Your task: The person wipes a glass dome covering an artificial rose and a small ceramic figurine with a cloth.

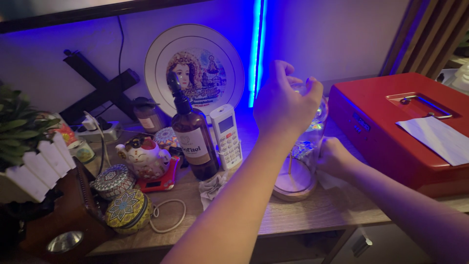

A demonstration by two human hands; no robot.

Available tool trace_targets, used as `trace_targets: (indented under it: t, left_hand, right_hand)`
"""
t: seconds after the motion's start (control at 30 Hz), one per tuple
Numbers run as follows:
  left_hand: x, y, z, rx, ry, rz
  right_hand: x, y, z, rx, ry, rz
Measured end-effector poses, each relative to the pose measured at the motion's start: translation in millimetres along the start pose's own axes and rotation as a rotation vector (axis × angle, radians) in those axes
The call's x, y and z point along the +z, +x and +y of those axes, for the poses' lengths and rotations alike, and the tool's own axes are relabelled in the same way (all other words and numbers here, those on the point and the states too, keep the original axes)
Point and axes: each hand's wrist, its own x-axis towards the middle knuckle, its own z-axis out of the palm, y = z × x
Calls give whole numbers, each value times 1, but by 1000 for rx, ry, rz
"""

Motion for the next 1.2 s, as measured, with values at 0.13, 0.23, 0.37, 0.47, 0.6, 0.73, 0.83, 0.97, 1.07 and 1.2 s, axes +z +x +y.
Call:
trace_targets:
  t: [0.13, 0.23, 0.37, 0.47, 0.6, 0.73, 0.83, 0.97, 1.07, 1.2]
  left_hand:
    - [-2, -1, 4, -22, 4, -16]
    - [-4, -1, 8, -46, 22, -18]
    - [-6, -1, 9, -65, 34, -38]
    - [-6, 0, 9, -55, 30, -34]
    - [-4, 0, 6, -32, 32, -27]
    - [-4, 1, 5, -23, 35, -30]
    - [-2, 0, 5, -47, 38, -45]
    - [-1, 0, 2, -26, 26, -22]
    - [1, -1, 0, -20, 21, -12]
    - [4, -1, -4, -11, 5, -11]
  right_hand:
    - [1, -7, 1, 86, 39, -13]
    - [0, -22, 1, -13, -195, 13]
    - [-10, -54, -14, -75, -196, 83]
    - [-7, -74, -27, 1, -174, 99]
    - [-5, -78, -30, -165, -159, 184]
    - [-6, -60, -18, -45, -190, 167]
    - [-9, -45, -8, -15, -318, 61]
    - [-10, -34, -6, -277, -209, 87]
    - [-11, -36, -5, -260, -199, 60]
    - [-10, -40, -2, -300, -194, 62]
